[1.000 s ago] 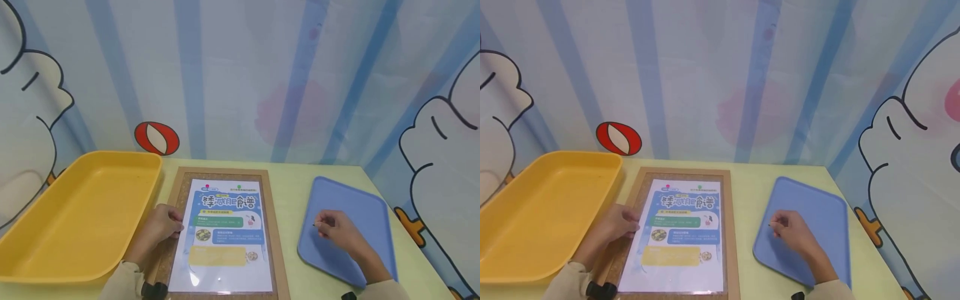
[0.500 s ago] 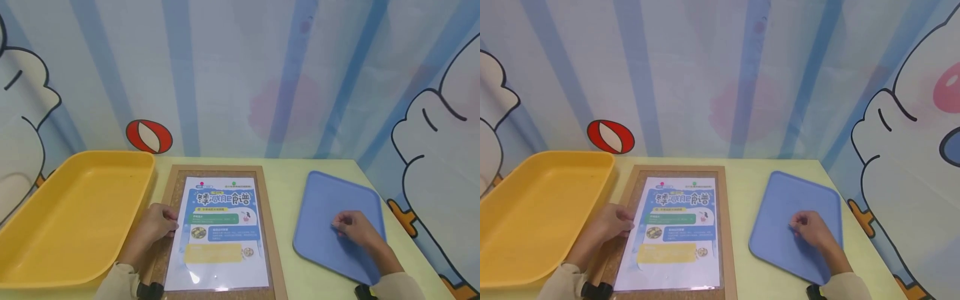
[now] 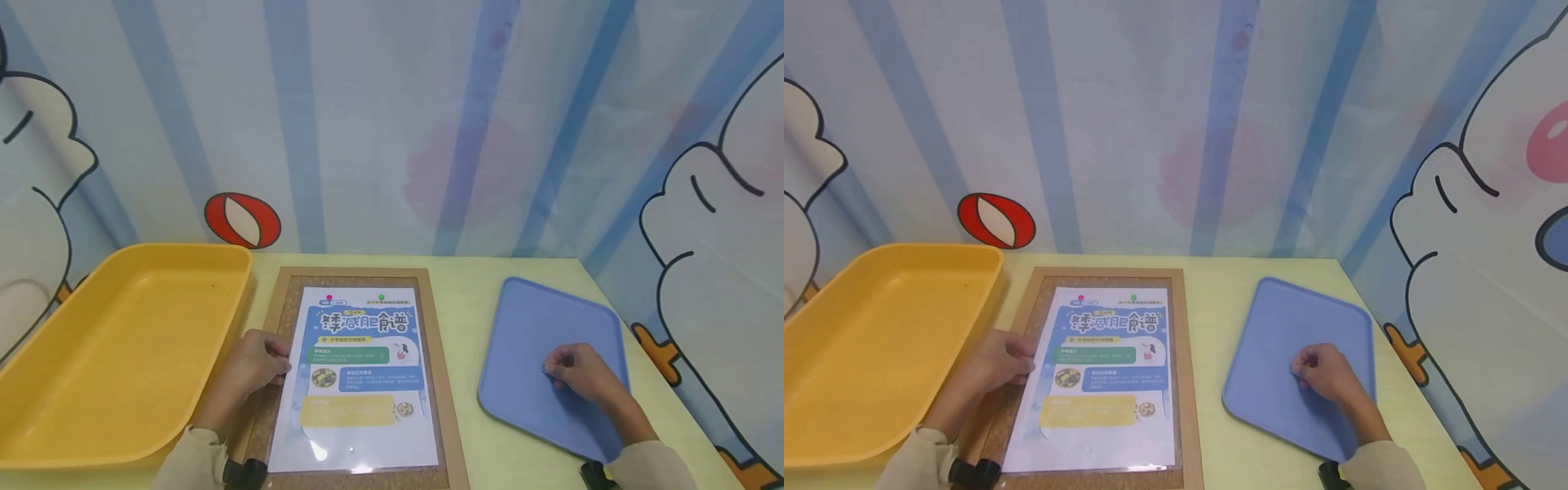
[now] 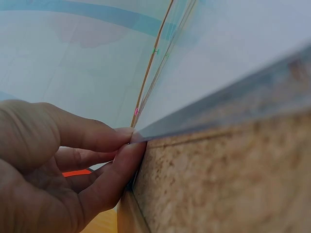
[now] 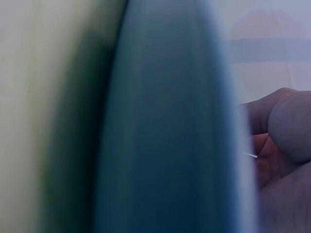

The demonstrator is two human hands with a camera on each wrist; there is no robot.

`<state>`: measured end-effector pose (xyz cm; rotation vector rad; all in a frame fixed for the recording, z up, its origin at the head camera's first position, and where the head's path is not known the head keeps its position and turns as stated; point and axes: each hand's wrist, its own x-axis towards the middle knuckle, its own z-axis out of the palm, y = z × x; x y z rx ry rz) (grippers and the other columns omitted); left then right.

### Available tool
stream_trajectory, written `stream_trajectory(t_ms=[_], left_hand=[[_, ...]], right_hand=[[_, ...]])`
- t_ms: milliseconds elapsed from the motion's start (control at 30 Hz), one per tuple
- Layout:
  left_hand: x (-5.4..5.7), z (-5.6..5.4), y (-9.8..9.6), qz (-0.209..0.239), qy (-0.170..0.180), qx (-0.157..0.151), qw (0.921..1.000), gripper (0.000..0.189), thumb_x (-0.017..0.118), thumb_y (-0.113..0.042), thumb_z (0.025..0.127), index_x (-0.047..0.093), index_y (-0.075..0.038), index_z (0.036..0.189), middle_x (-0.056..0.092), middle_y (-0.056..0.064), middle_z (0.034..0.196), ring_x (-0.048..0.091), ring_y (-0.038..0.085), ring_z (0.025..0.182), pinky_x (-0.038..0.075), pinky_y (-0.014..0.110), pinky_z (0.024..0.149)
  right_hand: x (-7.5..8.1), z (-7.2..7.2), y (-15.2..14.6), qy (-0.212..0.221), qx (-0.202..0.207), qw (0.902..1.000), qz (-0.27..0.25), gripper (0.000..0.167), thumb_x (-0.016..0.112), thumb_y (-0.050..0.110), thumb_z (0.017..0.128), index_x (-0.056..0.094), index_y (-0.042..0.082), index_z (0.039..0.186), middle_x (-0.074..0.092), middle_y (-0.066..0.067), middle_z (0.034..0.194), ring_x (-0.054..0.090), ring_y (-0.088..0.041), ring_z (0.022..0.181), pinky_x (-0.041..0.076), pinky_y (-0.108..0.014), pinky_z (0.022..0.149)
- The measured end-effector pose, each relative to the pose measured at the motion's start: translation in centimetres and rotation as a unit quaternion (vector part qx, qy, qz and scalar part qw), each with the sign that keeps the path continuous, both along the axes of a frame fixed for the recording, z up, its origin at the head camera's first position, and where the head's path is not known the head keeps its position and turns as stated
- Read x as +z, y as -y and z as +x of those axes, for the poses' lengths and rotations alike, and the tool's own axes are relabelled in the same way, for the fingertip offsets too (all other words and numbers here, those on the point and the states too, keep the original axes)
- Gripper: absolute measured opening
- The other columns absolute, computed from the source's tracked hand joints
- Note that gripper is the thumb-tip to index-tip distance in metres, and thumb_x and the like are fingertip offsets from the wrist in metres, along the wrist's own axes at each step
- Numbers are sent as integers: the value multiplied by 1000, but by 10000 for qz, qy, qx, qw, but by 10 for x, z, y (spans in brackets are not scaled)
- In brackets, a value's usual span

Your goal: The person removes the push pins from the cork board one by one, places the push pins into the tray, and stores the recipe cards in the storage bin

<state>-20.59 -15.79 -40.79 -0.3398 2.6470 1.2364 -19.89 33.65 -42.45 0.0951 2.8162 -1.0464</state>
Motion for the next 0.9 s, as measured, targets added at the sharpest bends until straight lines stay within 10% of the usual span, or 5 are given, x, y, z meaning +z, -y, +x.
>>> stream_trajectory(t_ms=[900], left_hand=[[1,1,-1,-74,-17,58,10000,21,72,2,86,67,5,106,68,19,93,66,22,71,57,29,65]], right_hand=[[18,2,-12,849,-16,9896,-1165,36,59,20,100,64,-10,118,72,-3,94,66,-11,79,56,-29,69]])
